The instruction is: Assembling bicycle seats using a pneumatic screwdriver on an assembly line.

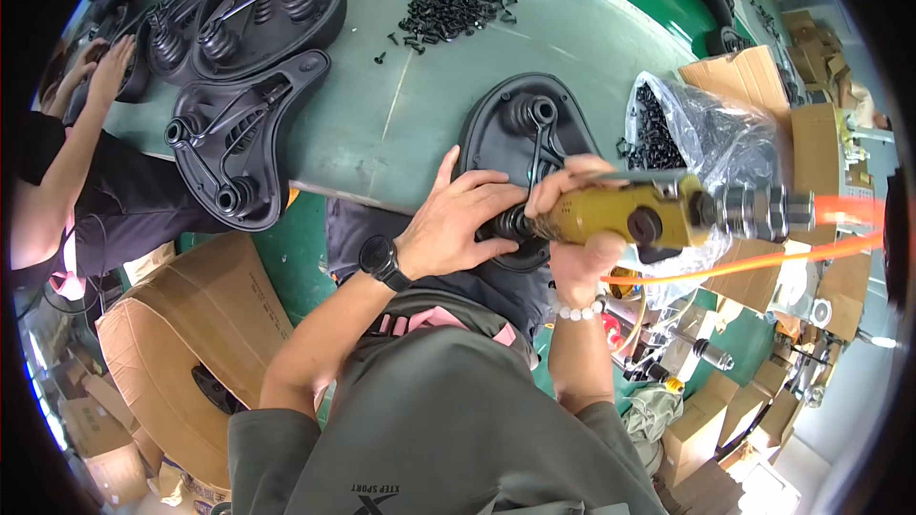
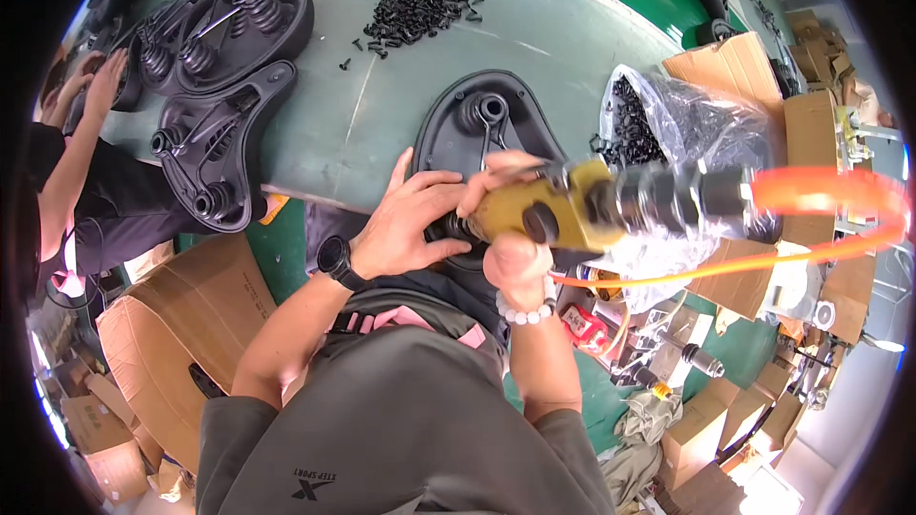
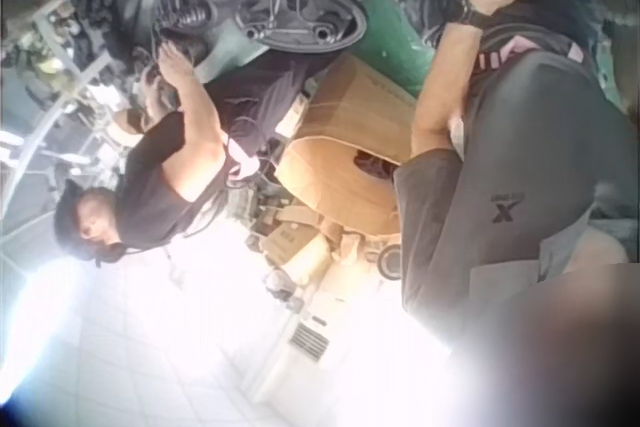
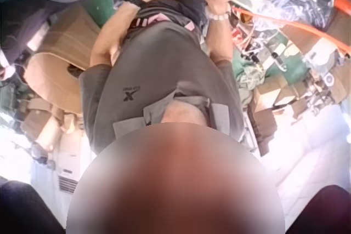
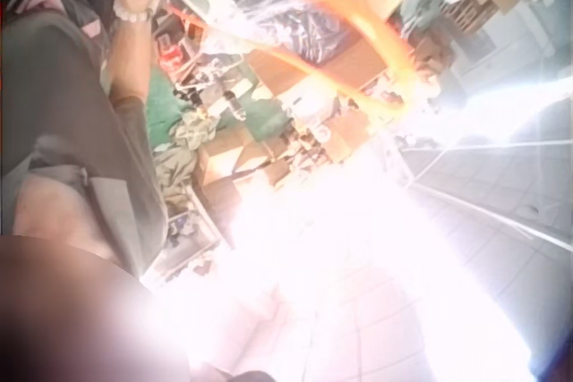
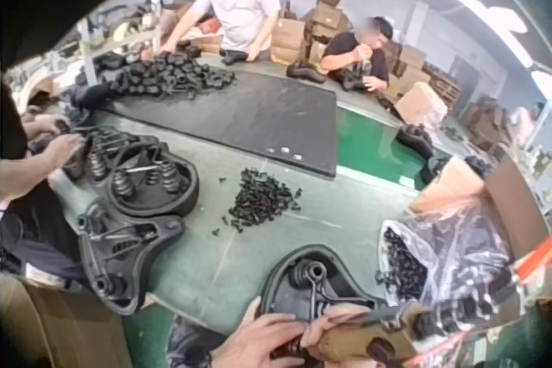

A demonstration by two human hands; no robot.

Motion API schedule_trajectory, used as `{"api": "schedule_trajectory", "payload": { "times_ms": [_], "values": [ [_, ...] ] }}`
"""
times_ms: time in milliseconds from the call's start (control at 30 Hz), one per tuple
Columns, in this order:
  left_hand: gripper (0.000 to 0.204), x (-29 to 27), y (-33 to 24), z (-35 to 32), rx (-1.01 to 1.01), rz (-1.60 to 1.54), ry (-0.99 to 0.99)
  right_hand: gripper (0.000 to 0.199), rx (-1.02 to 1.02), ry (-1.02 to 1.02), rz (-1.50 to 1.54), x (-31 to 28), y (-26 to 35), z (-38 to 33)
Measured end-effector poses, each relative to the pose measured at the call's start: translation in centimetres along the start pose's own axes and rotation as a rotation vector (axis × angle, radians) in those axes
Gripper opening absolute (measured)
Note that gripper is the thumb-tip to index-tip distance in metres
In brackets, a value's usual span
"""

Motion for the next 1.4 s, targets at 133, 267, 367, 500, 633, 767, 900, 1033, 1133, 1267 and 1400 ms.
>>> {"api": "schedule_trajectory", "payload": {
  "times_ms": [133, 267, 367, 500, 633, 767, 900, 1033, 1133, 1267, 1400],
  "values": [
    [0.056, 0.4, 0.3, -0.2, 0.025, 0.001, -0.090, 0.092, -0.006, -0.049, -0.010, 0.9, 0.7, 0.1],
    [0.055, 0.9, -0.1, 0.3, -0.005, -0.001, -0.119, 0.093, -0.118, -0.065, 0.030, 0.0, 0.0, -0.4],
    [0.055, 0.5, -0.9, 1.2, -0.012, -0.017, -0.136, 0.095, -0.130, -0.154, 0.100, 0.6, 2.3, 0.5],
    [0.055, -2.3, -3.0, 3.9, -0.059, -0.121, -0.141, 0.105, -0.465, -0.032, 0.523, -1.8, 9.9, 2.1],
    [0.055, -2.5, -2.2, 9.4, -0.144, -0.177, -0.175, 0.083, -0.446, -0.148, 0.486, -3.5, 13.2, 1.0],
    [0.052, 1.2, 0.1, 19.8, 0.107, 0.012, -0.482, 0.082, -0.397, -0.343, 0.411, -4.8, 11.7, 0.3],
    [0.060, 3.3, 2.6, 26.3, 0.048, 0.246, -0.496, 0.079, -0.284, -0.441, 0.442, -4.7, 10.8, 0.1],
    [0.055, -6.0, 1.7, 17.6, 0.150, 0.658, -0.181, 0.080, -0.238, -0.433, 0.441, -6.9, 8.9, 0.1],
    [0.060, -16.6, 5.2, 7.6, -0.111, 1.185, -0.143, 0.079, -0.194, -0.382, 0.548, -8.4, 6.9, -0.1],
    [0.059, -18.4, 7.4, 3.1, -0.364, 1.296, -0.082, 0.069, -0.163, -0.178, 0.571, -6.5, 6.0, 1.0],
    [0.051, -17.4, 5.0, 5.4, -0.284, 1.232, 0.143, 0.066, -0.148, -0.044, 0.710, -6.4, 6.5, 0.0]
  ]
}}
Point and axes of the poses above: each hand's wrist, its own z-axis towards the middle knuckle, its own x-axis out of the palm, y = z × x, the point moved 1 cm from there along z, towards the middle knuckle, and after that the axes turned 10 degrees about -y, right-handed, at the moved point
